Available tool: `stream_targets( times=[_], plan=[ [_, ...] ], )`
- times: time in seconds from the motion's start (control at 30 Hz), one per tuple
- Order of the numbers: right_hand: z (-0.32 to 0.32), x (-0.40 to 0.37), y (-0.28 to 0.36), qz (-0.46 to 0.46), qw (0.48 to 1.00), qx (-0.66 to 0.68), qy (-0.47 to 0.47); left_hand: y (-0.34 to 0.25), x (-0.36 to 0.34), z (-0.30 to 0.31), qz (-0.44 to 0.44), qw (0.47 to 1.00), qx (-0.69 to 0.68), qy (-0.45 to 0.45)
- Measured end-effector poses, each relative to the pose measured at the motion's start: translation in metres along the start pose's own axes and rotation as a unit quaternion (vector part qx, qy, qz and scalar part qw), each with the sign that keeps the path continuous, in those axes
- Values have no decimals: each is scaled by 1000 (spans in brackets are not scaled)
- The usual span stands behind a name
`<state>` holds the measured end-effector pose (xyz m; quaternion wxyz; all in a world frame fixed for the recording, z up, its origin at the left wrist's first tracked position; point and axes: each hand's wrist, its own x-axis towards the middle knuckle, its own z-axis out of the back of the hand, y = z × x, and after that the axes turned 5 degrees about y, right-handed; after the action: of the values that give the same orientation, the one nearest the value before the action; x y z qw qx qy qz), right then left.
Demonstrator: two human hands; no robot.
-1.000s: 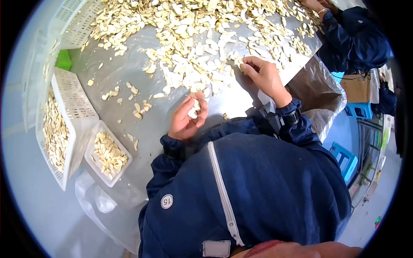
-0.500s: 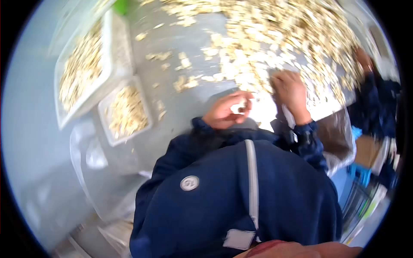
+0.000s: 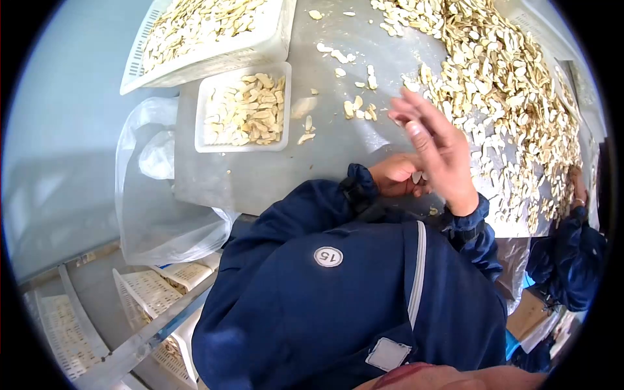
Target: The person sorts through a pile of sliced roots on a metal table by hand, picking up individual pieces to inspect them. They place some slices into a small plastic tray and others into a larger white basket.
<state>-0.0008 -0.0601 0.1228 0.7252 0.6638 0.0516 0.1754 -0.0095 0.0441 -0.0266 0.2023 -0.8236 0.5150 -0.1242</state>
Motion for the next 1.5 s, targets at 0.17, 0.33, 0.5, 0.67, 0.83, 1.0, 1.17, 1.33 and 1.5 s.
stream_targets(
  times=[0.17,0.33,0.5,0.67,0.83,1.0,1.17,1.33,1.5],
  plan=[
    [67,-62,-52,-82,956,-240,-148,-9,-5,-14,48,995,35,-76],
    [87,-160,-47,-219,931,-282,-77,-17,-1,-21,73,992,-45,-88],
    [112,-177,-65,-248,858,-376,-247,-14,2,-12,86,992,-62,-66],
    [96,-130,-66,-94,853,-487,-161,-15,1,-16,82,991,-52,-92],
    [117,-137,-82,-214,833,-440,-256,-14,-1,-13,71,992,-56,-89],
    [123,-156,-74,-190,814,-488,-253,-13,3,-14,86,991,-52,-89],
    [76,-136,-68,-65,902,-419,-75,-13,3,-12,76,993,-43,-78],
    [103,-162,-73,-33,895,-442,-50,-17,0,-19,75,991,-52,-94],
    [143,-188,-64,-140,810,-544,-168,-16,3,-19,88,990,-43,-100]
  ],
)
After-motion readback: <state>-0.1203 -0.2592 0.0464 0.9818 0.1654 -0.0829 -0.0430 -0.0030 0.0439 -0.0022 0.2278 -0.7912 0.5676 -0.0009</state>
